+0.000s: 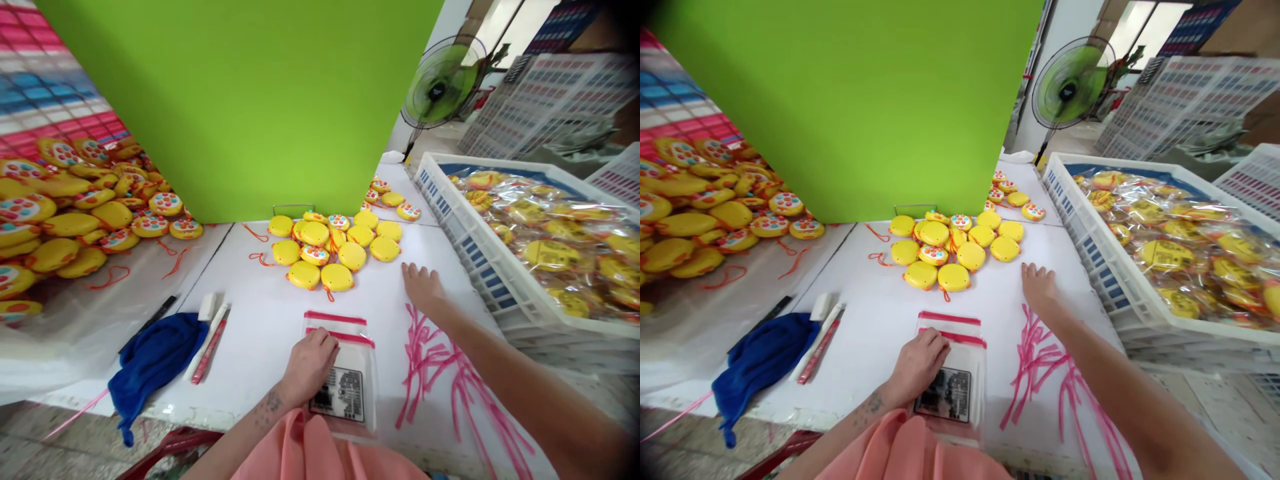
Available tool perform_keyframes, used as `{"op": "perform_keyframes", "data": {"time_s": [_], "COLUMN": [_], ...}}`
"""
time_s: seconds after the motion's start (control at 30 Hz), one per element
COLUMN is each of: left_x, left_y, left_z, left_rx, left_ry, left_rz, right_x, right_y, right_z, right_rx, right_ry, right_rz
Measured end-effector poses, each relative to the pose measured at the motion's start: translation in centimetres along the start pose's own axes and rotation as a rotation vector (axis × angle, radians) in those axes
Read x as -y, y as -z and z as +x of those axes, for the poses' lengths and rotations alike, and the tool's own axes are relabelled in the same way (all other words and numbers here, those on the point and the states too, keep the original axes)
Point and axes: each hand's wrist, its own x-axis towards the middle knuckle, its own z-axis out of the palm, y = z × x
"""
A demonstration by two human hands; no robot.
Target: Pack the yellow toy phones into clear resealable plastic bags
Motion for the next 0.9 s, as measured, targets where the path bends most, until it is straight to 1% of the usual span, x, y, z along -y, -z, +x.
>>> {"op": "perform_keyframes", "data": {"time_s": [0.1, 0.2, 0.37, 0.47, 0.53, 0.67, 0.77, 0.83, 0.9], "left_x": [0.0, 0.1, 0.3, 0.3, 0.3, 0.3, 0.3, 0.3, 0.3], "left_y": [0.0, -0.2, -0.5, -0.6, -0.5, -0.4, -0.4, -0.5, -0.5], "left_z": [0.0, 0.0, -0.1, -0.2, -0.2, -0.1, -0.1, -0.1, -0.1], "left_rx": [-0.007, -0.024, -0.052, -0.058, -0.059, -0.052, -0.052, -0.057, -0.059], "left_ry": [-0.003, -0.015, -0.016, -0.013, -0.018, -0.030, -0.026, -0.024, -0.027], "left_rz": [-0.010, -0.014, -0.003, -0.002, -0.004, 0.000, -0.001, -0.005, -0.008], "right_x": [-1.3, -3.5, -7.9, -9.2, -9.0, -7.5, -6.5, -5.9, -5.3], "right_y": [0.6, 1.7, 3.7, 4.2, 4.0, 3.1, 3.5, 3.9, 4.0], "right_z": [-0.6, -1.0, 0.0, -0.2, -1.2, -3.0, -2.7, -2.1, -1.7], "right_rx": [0.010, 0.001, 0.014, -0.011, -0.025, -0.010, 0.002, -0.056, -0.101], "right_ry": [-0.009, -0.047, -0.143, -0.212, -0.245, -0.248, -0.240, -0.270, -0.259], "right_rz": [0.033, 0.073, 0.202, 0.214, 0.157, 0.007, -0.057, -0.100, -0.123]}}
